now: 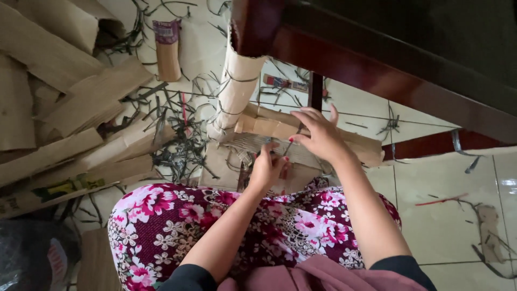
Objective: Wrapping a wooden chair leg with cardboard and securing it with wire using scissors.
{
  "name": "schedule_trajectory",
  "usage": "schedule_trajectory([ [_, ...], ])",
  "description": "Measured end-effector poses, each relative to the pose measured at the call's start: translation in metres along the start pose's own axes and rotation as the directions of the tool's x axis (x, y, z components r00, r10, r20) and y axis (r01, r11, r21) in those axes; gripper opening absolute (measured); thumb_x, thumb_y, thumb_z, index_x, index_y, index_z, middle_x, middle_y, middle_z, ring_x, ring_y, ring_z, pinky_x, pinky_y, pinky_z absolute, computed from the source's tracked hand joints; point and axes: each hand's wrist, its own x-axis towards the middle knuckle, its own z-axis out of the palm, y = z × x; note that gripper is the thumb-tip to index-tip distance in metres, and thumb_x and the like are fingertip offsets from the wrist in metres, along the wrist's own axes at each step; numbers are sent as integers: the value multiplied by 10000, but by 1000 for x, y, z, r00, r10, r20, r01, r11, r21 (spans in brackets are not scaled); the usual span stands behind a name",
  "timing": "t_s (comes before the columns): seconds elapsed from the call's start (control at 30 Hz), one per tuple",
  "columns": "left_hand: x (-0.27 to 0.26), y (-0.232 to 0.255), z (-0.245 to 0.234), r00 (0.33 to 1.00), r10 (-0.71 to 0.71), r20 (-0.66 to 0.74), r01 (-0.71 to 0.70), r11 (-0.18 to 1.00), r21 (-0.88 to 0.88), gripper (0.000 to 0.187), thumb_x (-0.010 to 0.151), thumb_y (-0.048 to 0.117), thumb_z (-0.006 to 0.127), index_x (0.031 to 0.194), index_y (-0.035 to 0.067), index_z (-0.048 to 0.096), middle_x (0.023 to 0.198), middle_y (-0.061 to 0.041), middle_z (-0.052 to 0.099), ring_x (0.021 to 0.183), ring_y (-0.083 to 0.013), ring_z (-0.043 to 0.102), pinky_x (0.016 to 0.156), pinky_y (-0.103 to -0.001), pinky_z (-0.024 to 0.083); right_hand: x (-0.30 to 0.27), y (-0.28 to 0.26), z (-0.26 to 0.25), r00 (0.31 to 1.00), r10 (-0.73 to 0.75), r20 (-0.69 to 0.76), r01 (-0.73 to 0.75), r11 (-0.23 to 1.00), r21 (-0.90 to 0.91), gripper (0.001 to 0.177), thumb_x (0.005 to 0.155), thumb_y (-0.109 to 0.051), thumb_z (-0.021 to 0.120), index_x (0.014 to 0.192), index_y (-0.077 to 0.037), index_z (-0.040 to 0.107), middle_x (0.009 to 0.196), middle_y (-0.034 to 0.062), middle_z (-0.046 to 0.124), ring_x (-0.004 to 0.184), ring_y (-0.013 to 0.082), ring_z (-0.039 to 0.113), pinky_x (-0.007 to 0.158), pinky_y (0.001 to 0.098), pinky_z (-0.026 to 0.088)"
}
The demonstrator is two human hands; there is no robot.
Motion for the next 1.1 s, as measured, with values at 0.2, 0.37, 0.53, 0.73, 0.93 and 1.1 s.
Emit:
schedule_trajectory([
  [0.2,19,-24,7,1000,-25,9,26,990,-137,736,980,267,682,1527,19,256,981,-113,796,955,-249,755,898,-429,567,11,27,13,979,42,201,-79,981,178,659,835,-424,816,1383,-151,573,1279,44,664,1354,196,511,1166,700,115],
  [0.37,52,-58,40,981,-26,190,77,962,-262,812,928,335,772,1569,98,334,1090,-139,774,980,-268,746,823,-431,619,13,40,23,953,56,299,-110,980,167,683,856,-467,787,1414,-151,551,1263,36,655,1382,181,457,1164,699,120],
  [0.53,45,-40,39,989,79,124,-62,989,-133,283,952,319,722,981,38,715,839,-156,756,844,-318,738,682,-408,581,8,24,16,988,-1,157,-26,986,166,719,837,-448,811,1442,-172,539,1343,25,631,1389,193,456,1162,661,149],
  [0.73,19,-18,20,967,239,88,-251,845,472,281,930,390,659,815,134,674,718,-122,709,759,-373,726,657,-502,597,-29,26,45,934,-186,-304,166,982,-89,588,883,-472,756,1399,-231,608,1384,-16,603,1358,175,489,1150,527,213],
  [0.93,13,-6,3,903,311,297,-415,444,794,149,876,178,557,885,195,705,651,-51,725,611,-279,753,542,-421,602,-48,18,50,899,-224,-376,235,972,-16,461,958,-33,657,1411,-116,624,1474,99,594,1369,293,539,1145,507,387],
  [1.1,2,34,-14,804,458,380,-525,245,815,185,836,164,575,898,236,734,708,-20,741,620,-248,756,541,-391,584,-44,1,51,839,-169,-518,159,985,-64,243,931,-157,776,1173,-157,745,1415,63,657,1321,266,604,1152,484,380],
])
